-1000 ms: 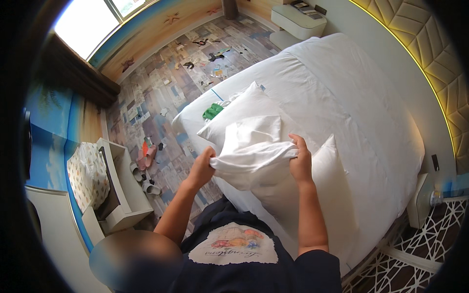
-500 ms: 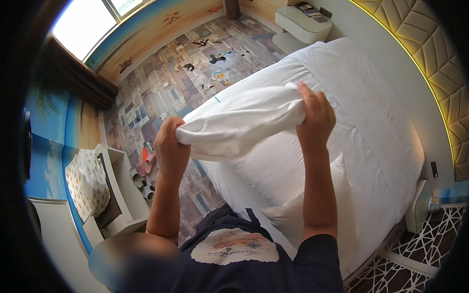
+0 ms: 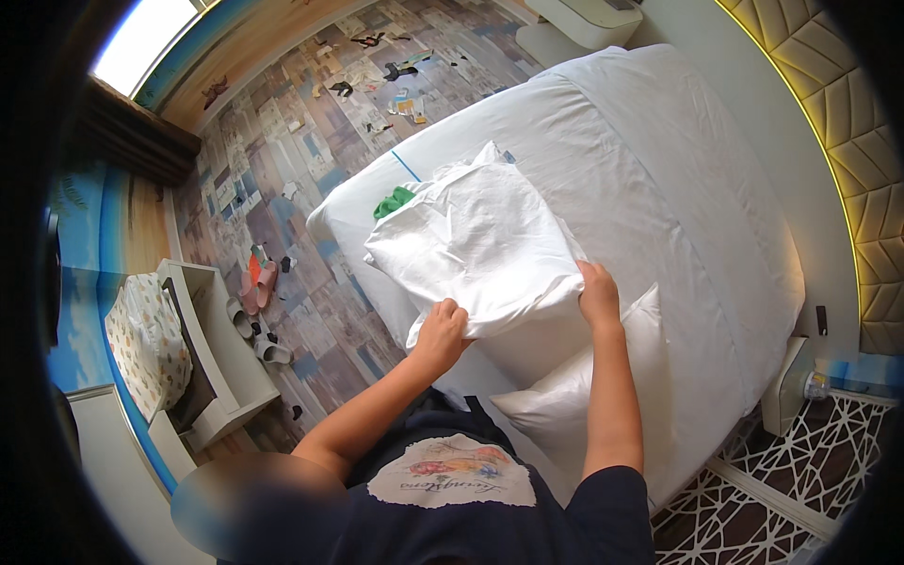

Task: The person places a white pillow on a bed and inserts it into a white pillowcase. They repeatedly adjust the case, pull the corners, and smooth the surface until the pillow is fully enclosed and aligned on the bed.

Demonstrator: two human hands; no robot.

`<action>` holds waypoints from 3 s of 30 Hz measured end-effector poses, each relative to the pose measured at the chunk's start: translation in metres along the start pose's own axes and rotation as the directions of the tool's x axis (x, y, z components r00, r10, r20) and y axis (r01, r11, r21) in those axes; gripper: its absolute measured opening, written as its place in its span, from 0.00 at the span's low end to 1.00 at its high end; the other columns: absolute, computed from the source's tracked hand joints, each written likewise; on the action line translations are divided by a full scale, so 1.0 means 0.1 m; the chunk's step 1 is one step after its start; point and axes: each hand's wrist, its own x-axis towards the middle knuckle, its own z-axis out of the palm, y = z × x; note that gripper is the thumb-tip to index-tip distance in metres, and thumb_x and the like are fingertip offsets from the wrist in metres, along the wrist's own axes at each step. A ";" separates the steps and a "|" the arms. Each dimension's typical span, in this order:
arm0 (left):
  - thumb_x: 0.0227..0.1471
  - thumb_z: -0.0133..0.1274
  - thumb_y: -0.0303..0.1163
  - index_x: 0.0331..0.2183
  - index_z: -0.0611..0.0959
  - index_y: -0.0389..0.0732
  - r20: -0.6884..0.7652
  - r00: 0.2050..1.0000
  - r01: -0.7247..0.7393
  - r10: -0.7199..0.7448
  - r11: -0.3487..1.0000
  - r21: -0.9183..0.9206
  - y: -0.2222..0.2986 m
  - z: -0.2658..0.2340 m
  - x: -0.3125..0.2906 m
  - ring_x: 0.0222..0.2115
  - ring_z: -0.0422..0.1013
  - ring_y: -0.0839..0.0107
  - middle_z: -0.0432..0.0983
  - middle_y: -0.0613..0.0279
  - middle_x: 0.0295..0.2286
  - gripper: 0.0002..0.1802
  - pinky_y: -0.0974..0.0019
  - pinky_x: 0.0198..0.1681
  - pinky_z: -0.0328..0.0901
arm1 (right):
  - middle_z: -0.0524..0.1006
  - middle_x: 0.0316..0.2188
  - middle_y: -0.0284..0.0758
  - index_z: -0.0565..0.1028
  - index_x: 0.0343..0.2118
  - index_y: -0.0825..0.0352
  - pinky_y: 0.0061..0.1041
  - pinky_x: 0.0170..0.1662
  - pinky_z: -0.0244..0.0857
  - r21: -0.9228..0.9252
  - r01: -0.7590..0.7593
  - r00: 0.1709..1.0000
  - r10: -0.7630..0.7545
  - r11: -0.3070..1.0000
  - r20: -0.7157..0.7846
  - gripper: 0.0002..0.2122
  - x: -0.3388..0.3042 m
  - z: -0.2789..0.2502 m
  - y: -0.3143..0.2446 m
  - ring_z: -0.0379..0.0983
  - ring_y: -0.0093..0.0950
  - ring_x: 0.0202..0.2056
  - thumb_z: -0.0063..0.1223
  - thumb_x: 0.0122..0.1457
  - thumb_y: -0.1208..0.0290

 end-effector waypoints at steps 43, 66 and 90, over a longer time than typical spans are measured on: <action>0.45 0.52 0.21 0.35 0.76 0.40 -0.366 0.931 0.071 0.008 0.977 0.202 -0.81 -0.18 0.17 0.29 0.73 0.56 0.70 0.55 0.25 0.11 0.55 0.33 0.69 | 0.72 0.33 0.37 0.69 0.36 0.65 0.38 0.37 0.65 -0.127 0.490 0.858 -0.503 0.862 -0.105 0.06 0.29 0.62 -0.68 0.71 0.39 0.34 0.51 0.56 0.78; 0.45 0.54 0.20 0.37 0.73 0.37 -0.082 0.986 0.146 -0.142 0.989 0.033 0.60 -1.80 0.57 0.33 0.72 0.44 0.72 0.47 0.29 0.14 0.50 0.35 0.67 | 0.81 0.35 0.42 0.80 0.42 0.60 0.37 0.39 0.71 0.070 0.236 0.970 -0.230 0.969 -0.081 0.13 0.94 -1.41 -1.50 0.77 0.44 0.38 0.53 0.54 0.78; 0.41 0.54 0.19 0.36 0.70 0.40 -0.054 0.935 0.353 -0.349 0.933 0.073 -0.69 0.21 0.48 0.31 0.72 0.50 0.70 0.53 0.31 0.16 0.50 0.32 0.70 | 0.75 0.46 0.39 0.72 0.54 0.62 0.42 0.51 0.65 -0.131 0.494 0.862 -0.504 0.859 -0.059 0.24 0.97 0.97 -0.62 0.71 0.42 0.47 0.52 0.51 0.81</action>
